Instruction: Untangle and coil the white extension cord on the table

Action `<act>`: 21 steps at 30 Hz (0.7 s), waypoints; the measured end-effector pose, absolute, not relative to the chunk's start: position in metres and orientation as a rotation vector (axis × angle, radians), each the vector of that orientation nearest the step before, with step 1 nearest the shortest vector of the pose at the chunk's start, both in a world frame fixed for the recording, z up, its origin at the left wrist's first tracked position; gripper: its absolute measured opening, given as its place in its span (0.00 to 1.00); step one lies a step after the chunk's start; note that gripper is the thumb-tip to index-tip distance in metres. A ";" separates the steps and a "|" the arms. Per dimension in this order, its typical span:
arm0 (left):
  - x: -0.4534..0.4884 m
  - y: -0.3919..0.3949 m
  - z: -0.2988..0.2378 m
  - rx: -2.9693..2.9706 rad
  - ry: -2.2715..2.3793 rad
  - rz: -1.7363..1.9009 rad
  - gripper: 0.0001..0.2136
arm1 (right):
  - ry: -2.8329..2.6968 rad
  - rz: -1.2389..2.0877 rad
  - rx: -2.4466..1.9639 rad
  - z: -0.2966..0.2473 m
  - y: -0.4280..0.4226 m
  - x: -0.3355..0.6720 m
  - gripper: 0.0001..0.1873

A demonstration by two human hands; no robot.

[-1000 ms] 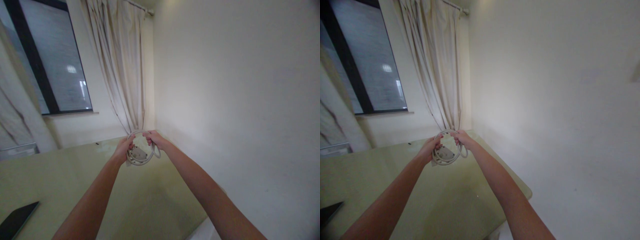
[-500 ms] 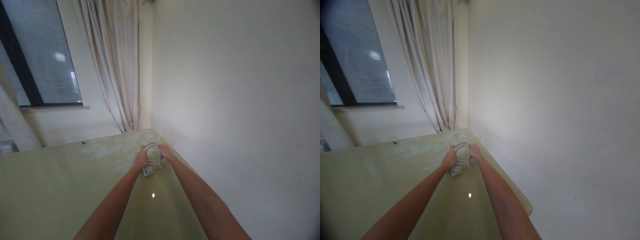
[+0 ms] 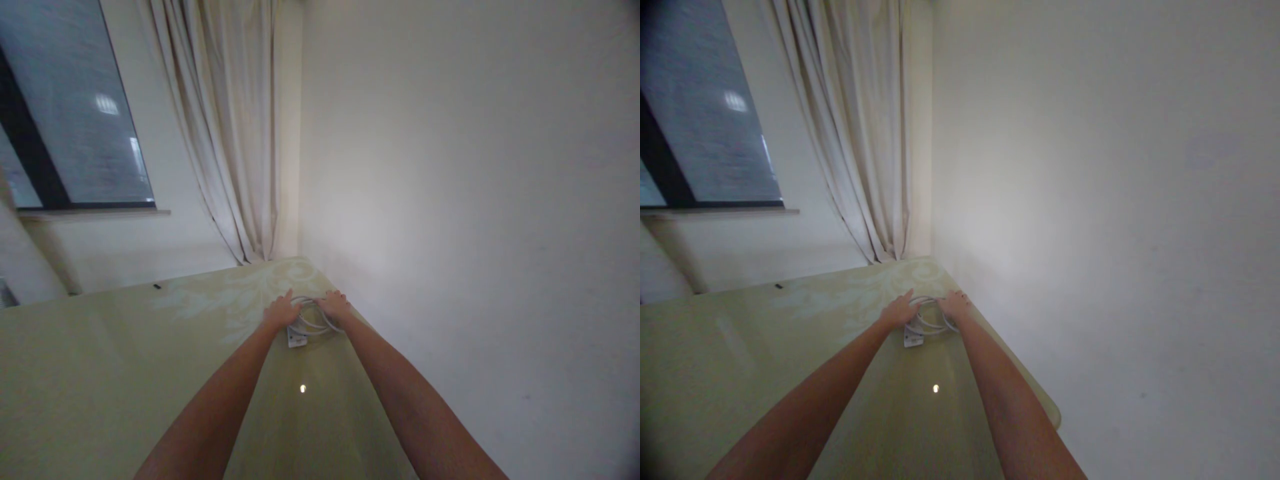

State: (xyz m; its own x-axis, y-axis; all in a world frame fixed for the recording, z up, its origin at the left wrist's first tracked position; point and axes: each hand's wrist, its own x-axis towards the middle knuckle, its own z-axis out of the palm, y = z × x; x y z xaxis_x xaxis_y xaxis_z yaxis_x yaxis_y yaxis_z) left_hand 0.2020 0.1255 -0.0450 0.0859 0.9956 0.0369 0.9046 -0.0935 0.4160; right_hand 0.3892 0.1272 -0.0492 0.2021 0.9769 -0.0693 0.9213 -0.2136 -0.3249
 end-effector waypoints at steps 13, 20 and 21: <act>0.115 0.021 -0.068 2.197 1.931 0.974 0.27 | -1.648 0.141 -1.953 -0.027 0.090 0.389 0.29; 0.070 -0.028 -0.122 2.196 1.754 1.110 0.23 | -1.921 0.058 -1.289 -0.068 -0.001 0.332 0.13; 0.071 -0.029 -0.122 2.187 1.726 1.109 0.22 | -1.989 0.033 -1.208 -0.073 -0.010 0.327 0.13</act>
